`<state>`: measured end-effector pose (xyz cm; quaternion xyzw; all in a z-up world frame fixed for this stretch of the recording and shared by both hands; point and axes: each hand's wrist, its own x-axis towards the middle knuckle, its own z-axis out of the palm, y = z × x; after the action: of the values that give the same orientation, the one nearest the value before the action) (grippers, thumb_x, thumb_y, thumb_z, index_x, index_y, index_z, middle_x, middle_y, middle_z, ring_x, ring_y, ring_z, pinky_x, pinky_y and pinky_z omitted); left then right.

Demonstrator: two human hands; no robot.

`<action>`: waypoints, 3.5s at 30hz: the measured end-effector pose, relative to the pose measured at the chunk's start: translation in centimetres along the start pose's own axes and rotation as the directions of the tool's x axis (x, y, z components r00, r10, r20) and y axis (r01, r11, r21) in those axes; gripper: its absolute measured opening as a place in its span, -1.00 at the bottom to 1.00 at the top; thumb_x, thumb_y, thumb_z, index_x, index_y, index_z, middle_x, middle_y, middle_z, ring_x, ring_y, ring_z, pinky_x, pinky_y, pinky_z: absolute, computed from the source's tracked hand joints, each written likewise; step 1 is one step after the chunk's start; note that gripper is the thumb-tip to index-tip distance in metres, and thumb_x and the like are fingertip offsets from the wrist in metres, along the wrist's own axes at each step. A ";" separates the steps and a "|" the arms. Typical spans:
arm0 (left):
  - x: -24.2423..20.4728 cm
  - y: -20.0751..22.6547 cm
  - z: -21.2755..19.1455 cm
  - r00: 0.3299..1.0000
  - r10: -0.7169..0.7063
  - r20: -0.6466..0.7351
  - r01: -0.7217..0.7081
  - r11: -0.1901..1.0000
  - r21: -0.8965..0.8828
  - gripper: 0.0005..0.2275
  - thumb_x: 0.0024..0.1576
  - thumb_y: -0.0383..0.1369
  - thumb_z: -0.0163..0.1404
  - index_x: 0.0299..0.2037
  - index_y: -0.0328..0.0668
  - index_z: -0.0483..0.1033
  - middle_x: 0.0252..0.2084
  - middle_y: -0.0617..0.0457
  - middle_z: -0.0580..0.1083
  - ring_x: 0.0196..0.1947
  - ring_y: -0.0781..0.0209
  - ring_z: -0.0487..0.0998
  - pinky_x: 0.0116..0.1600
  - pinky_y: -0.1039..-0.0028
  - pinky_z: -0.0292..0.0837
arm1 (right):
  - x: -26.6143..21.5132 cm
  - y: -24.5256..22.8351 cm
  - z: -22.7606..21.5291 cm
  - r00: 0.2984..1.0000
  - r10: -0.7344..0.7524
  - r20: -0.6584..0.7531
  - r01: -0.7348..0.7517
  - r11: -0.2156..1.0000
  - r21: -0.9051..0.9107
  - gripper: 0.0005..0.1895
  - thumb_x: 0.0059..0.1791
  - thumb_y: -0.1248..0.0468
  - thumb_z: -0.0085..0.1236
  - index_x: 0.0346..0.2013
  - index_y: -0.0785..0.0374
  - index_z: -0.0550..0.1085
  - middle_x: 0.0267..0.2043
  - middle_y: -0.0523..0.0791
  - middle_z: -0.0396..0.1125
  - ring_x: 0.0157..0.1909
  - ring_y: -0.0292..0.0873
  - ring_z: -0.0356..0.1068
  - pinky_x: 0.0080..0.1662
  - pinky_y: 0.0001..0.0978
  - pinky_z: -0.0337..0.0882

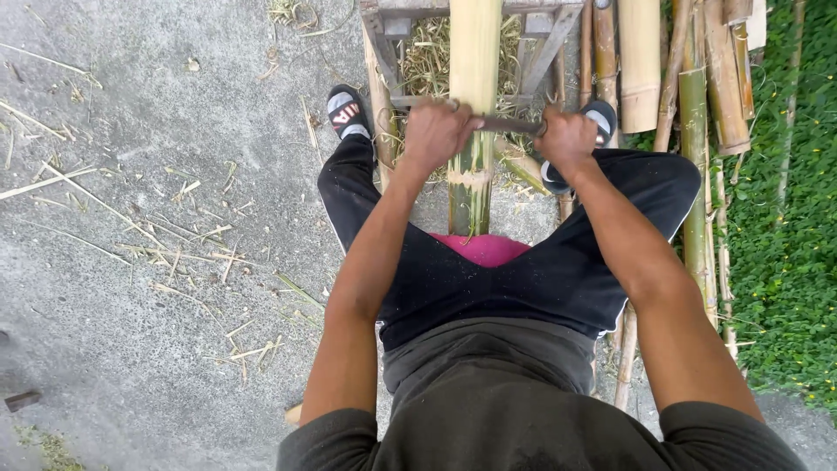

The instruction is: The recorder uses a large knife to strip or shave pieces from a bamboo pole while sitting on a pile of bamboo.

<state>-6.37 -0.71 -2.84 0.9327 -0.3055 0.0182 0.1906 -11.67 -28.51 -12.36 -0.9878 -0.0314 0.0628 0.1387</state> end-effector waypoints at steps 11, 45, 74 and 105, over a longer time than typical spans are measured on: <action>-0.6 -0.3 -0.7 0.977 -0.069 0.203 0.068 0.998 0.012 -0.64 0.28 -0.03 -0.01 -0.41 -0.10 0.55 -0.64 0.06 0.44 -0.66 0.11 0.45 -0.32 0.20 0.37 | 0.8 -1.2 -1.9 0.995 -0.039 0.088 0.040 0.999 -0.007 -0.84 -0.20 0.22 0.29 -0.37 0.17 0.56 -0.45 0.08 0.46 -0.37 0.14 0.51 -0.27 -0.01 0.49; 0.2 0.5 -0.3 0.987 -0.103 0.123 0.109 0.993 -0.048 -0.68 0.24 -0.08 0.02 -0.42 -0.12 0.56 -0.59 0.04 0.48 -0.63 0.09 0.47 -0.30 0.18 0.36 | 1.4 0.1 0.0 0.993 -0.085 0.077 0.081 0.995 0.052 -0.86 -0.18 0.25 0.28 -0.35 0.14 0.59 -0.39 0.06 0.48 -0.36 0.12 0.51 -0.27 -0.02 0.49; -2.6 1.8 -0.6 0.997 -0.058 0.053 0.059 0.998 -0.017 -0.67 0.21 -0.04 0.04 -0.45 -0.08 0.53 -0.56 0.01 0.50 -0.51 0.00 0.53 -0.18 0.15 0.35 | -3.1 -0.3 1.3 0.996 -0.057 0.073 0.046 0.988 0.148 -0.90 -0.11 0.23 0.26 -0.34 0.15 0.54 -0.43 0.05 0.44 -0.39 0.15 0.47 -0.30 0.04 0.44; -1.7 0.8 -1.5 0.995 -0.084 -0.055 0.079 0.992 -0.094 -0.72 0.21 -0.10 0.07 -0.42 -0.10 0.54 -0.51 -0.03 0.48 -0.38 -0.01 0.49 -0.08 0.20 0.21 | -1.0 -1.2 -0.6 0.992 -0.077 -0.096 0.077 0.997 -0.004 -0.91 -0.19 0.27 0.25 -0.44 0.15 0.50 -0.47 -0.01 0.44 -0.39 0.10 0.48 -0.27 -0.03 0.45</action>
<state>-8.06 0.22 -1.45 0.9338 -0.2618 0.0238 0.2427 -12.59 -27.61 -11.31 -0.9878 -0.0625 0.0099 0.1424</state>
